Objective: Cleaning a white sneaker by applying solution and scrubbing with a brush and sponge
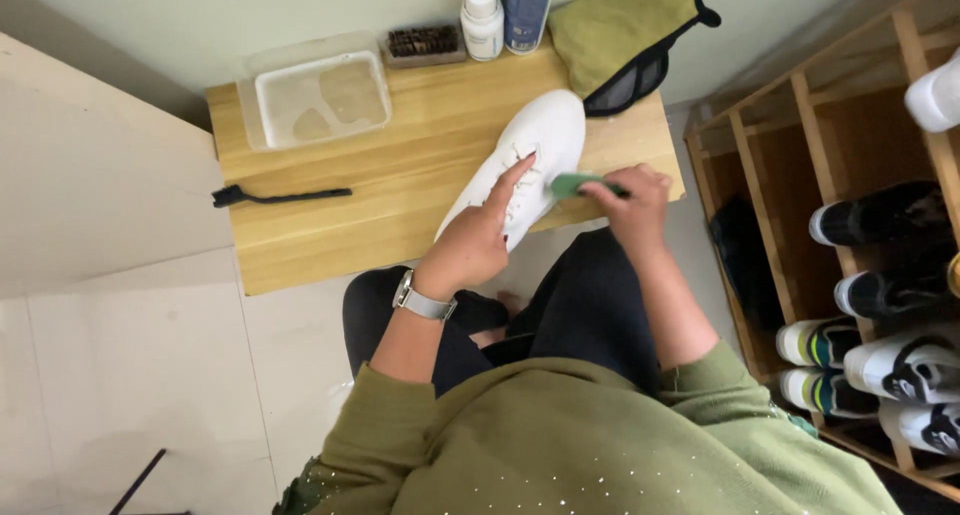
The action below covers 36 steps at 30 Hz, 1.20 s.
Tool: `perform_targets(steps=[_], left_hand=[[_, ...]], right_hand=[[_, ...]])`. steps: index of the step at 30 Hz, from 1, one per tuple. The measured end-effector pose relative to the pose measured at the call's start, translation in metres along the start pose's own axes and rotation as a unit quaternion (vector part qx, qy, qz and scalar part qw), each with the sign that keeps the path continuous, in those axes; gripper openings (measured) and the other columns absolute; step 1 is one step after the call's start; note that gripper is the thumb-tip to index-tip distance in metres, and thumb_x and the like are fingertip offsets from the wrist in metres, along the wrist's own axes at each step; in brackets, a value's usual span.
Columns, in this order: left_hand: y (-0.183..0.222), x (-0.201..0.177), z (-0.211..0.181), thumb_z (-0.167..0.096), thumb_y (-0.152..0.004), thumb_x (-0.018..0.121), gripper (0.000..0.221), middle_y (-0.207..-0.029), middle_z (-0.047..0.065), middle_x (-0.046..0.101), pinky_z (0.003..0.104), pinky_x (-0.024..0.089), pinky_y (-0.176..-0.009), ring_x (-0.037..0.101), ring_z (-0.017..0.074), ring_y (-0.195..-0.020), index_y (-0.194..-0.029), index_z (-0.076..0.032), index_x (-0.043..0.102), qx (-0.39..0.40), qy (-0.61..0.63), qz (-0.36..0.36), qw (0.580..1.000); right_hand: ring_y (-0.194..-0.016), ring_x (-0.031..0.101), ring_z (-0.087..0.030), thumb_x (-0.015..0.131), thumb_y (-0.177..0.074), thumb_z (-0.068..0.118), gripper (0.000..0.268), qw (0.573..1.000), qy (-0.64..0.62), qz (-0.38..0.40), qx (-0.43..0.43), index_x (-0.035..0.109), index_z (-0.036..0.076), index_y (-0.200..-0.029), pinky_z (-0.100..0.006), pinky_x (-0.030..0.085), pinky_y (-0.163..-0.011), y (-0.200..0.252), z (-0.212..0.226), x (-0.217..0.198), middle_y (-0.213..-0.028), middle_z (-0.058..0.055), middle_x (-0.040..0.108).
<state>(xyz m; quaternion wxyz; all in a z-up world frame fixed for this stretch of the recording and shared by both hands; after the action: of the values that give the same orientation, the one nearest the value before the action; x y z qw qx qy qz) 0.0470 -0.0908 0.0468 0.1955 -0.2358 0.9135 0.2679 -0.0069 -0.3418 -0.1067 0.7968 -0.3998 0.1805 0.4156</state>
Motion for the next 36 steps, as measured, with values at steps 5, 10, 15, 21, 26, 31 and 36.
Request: perform_targets(steps=[5,10,15,21,26,31,36], left_hand=[[-0.001,0.009,0.006,0.008,-0.09,0.048,0.095,-0.103,0.032,0.068,0.053,0.05,-0.092,0.068,0.0505,-0.095,-0.163,-0.033,0.005,0.015,-0.018,0.008,1.0],[-0.003,0.004,-0.008,0.009,-0.089,0.05,0.099,-0.103,0.033,0.068,0.054,0.05,-0.091,0.067,0.0528,-0.097,-0.163,-0.034,0.002,0.02,-0.057,0.016,0.998],[-0.007,0.006,-0.01,0.008,-0.087,0.051,0.101,-0.108,0.035,0.067,0.054,0.049,-0.089,0.067,0.0522,-0.096,-0.164,-0.033,0.0,0.014,-0.075,0.025,0.997],[-0.012,0.01,-0.009,0.01,-0.086,0.051,0.101,-0.114,0.036,0.066,0.055,0.049,-0.088,0.067,0.053,-0.096,-0.164,-0.03,0.002,0.014,-0.078,0.035,0.996],[-0.012,0.011,-0.009,0.009,-0.088,0.05,0.099,-0.112,0.037,0.066,0.053,0.05,-0.087,0.066,0.052,-0.094,-0.165,-0.03,0.002,0.01,-0.075,0.032,0.997],[-0.013,0.01,-0.012,0.011,-0.086,0.051,0.101,-0.108,0.037,0.067,0.051,0.05,-0.081,0.066,0.0511,-0.089,-0.165,-0.029,0.002,0.005,-0.072,0.028,0.997],[-0.015,0.008,-0.012,0.009,-0.086,0.051,0.099,-0.105,0.034,0.068,0.048,0.05,-0.078,0.067,0.0463,-0.086,-0.165,-0.028,0.006,0.004,-0.068,0.024,0.997]], right_hand=[[-0.073,0.062,-0.019,0.092,-0.076,0.055,0.041,0.997,-0.037,0.035,-0.057,0.074,0.018,-0.078,-0.035,0.031,-0.086,-0.005,0.035,0.004,-0.071,0.003,0.068],[-0.076,0.062,-0.022,0.092,-0.066,0.058,0.047,0.993,-0.064,0.053,-0.082,0.074,0.016,-0.075,-0.037,0.033,-0.09,-0.005,0.05,0.012,-0.072,0.0,0.07],[-0.077,0.06,-0.026,0.098,-0.071,0.039,0.04,0.996,-0.068,0.02,-0.063,0.073,0.01,-0.082,-0.037,0.032,-0.095,-0.003,0.021,0.016,-0.076,-0.005,0.068],[-0.077,0.061,-0.024,0.095,-0.081,0.043,0.037,0.998,-0.03,0.007,-0.05,0.073,0.013,-0.084,-0.037,0.031,-0.093,-0.011,0.02,0.0,-0.077,-0.002,0.069],[-0.076,0.062,-0.019,0.091,-0.078,0.057,0.041,0.997,0.019,0.023,-0.073,0.073,0.02,-0.08,-0.037,0.031,-0.087,-0.018,0.028,-0.005,-0.075,0.004,0.069],[-0.076,0.062,-0.02,0.095,-0.063,0.056,0.046,0.996,0.036,0.023,-0.075,0.074,0.018,-0.08,-0.038,0.032,-0.09,0.001,0.015,0.016,-0.078,0.003,0.072],[-0.077,0.06,-0.019,0.09,-0.083,0.059,0.045,0.987,0.146,-0.021,-0.057,0.07,0.02,-0.08,-0.038,0.029,-0.085,-0.019,-0.015,-0.021,-0.08,0.005,0.071]])
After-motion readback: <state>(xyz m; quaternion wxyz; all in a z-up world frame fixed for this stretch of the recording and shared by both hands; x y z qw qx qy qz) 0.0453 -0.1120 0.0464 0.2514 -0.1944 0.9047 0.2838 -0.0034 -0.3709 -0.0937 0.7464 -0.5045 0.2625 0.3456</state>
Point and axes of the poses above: each hand's wrist, its own y-axis away from the middle knuckle, its own x-axis out of the palm, z = x × y, the point moved 8 cm from there along -y, towards the middle knuckle
